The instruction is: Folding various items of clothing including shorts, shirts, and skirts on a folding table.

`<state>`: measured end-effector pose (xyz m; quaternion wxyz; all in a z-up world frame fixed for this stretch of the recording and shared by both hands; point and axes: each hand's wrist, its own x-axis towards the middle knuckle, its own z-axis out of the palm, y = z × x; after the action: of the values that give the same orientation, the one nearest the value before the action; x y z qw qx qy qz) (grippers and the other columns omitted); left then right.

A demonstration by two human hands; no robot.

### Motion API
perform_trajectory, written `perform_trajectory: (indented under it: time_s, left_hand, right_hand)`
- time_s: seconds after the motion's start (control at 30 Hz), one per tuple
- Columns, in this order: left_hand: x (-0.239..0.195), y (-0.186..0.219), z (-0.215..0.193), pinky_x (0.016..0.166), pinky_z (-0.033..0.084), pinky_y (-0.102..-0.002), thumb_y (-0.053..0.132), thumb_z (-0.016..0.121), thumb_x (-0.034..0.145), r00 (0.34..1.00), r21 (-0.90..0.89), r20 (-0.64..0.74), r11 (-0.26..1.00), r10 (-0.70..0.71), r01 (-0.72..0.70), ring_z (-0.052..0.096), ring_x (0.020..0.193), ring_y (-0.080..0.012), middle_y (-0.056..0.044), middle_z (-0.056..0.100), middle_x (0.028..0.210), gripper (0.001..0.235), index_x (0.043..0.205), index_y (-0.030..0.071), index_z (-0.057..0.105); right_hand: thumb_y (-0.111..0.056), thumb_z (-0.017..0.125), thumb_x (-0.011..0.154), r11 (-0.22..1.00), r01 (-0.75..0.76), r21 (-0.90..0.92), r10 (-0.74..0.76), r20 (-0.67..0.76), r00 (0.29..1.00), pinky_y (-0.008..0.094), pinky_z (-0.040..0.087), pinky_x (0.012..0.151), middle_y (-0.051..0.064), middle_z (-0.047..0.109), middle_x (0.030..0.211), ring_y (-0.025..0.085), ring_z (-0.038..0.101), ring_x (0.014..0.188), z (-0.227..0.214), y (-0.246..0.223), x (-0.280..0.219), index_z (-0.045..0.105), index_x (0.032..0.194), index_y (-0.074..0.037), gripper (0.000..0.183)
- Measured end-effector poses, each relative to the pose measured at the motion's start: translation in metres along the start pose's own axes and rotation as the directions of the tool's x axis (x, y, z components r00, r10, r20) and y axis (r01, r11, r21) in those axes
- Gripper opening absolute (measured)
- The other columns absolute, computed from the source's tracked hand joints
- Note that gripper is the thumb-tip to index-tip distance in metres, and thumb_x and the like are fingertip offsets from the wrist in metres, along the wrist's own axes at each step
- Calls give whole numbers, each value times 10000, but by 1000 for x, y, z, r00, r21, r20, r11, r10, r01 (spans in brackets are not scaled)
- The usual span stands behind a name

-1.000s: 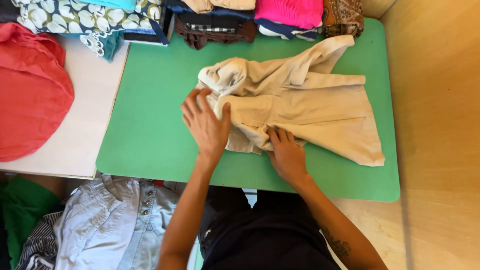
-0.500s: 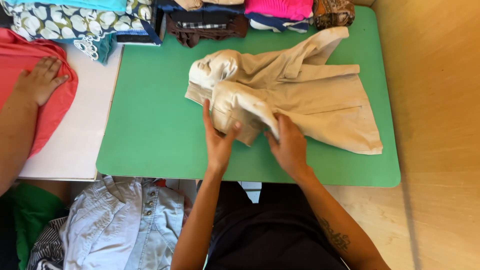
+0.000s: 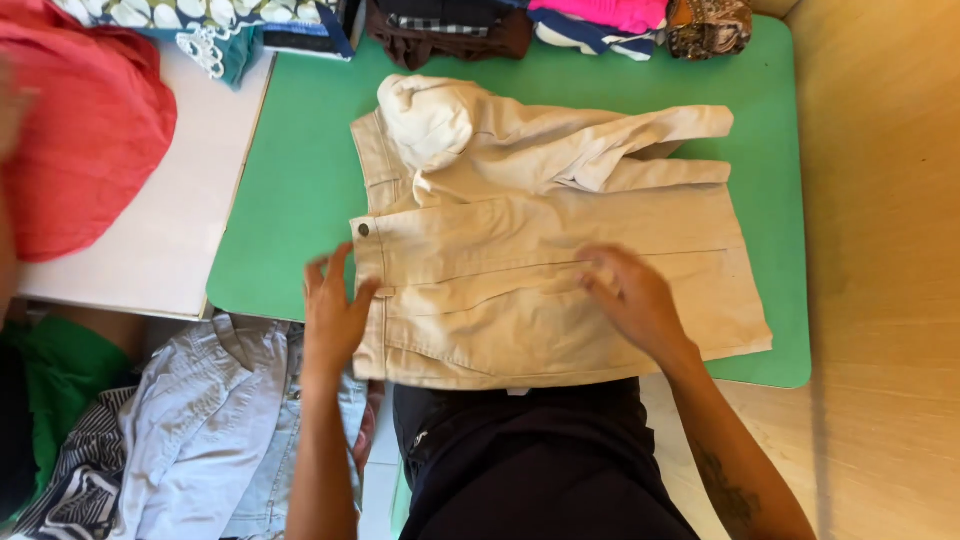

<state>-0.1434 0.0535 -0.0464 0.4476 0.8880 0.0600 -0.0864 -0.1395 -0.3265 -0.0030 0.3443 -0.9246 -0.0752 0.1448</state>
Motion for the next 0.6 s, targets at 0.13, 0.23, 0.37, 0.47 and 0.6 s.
perform_trajectory:
  time_s: [0.13,0.23,0.37,0.47,0.6]
  left_hand:
    - [36,14,57,967,482,-594,269,795,871,813,581,-470,814,345,-10,438,1318,-384,-65,494,1447,489,1333,206,648]
    - [44,43,88,1087,298,-641,441,623,937,858,643,-374,766,351,-33,342,1428,-397,-76,413,1554,539,1434,265,513]
    - [77,31,109,1142,-55,-775,645,299,1038,945,667,-229,745,232,-21,23,1584,-423,-156,122,1729,720,1657,290,209]
    - [109,35,86,1170,-46,-747,618,332,1043,948,628,-170,771,270,-107,37,1590,-401,-135,133,1732,694,1651,296,241]
    - [148,26,71,1180,-49,-732,637,373,1029,945,620,-163,774,284,-126,20,1598,-362,-102,126,1739,700,1646,324,267]
  right_hand:
    - [-511,579,1012,943,0,-334,-123,-345,931,698,376,999,98,503,1494,456,439,1371,21,50,42,594,1396,-274,451]
    - [-592,469,1035,907,-122,-404,-38,-366,930,846,156,1053,149,299,1675,546,210,1497,41,56,50,455,1548,-302,589]
    - [-653,361,1036,871,-246,-426,50,-420,906,830,70,1104,97,188,1725,495,103,1548,55,66,61,337,1608,-390,630]
    - [-629,348,1051,852,-294,-434,81,-445,892,845,95,1095,129,164,1724,515,102,1540,61,60,78,310,1618,-363,628]
    - [-650,320,1062,868,-299,-397,92,-464,881,846,65,1090,146,159,1722,514,81,1542,65,49,111,329,1619,-334,640]
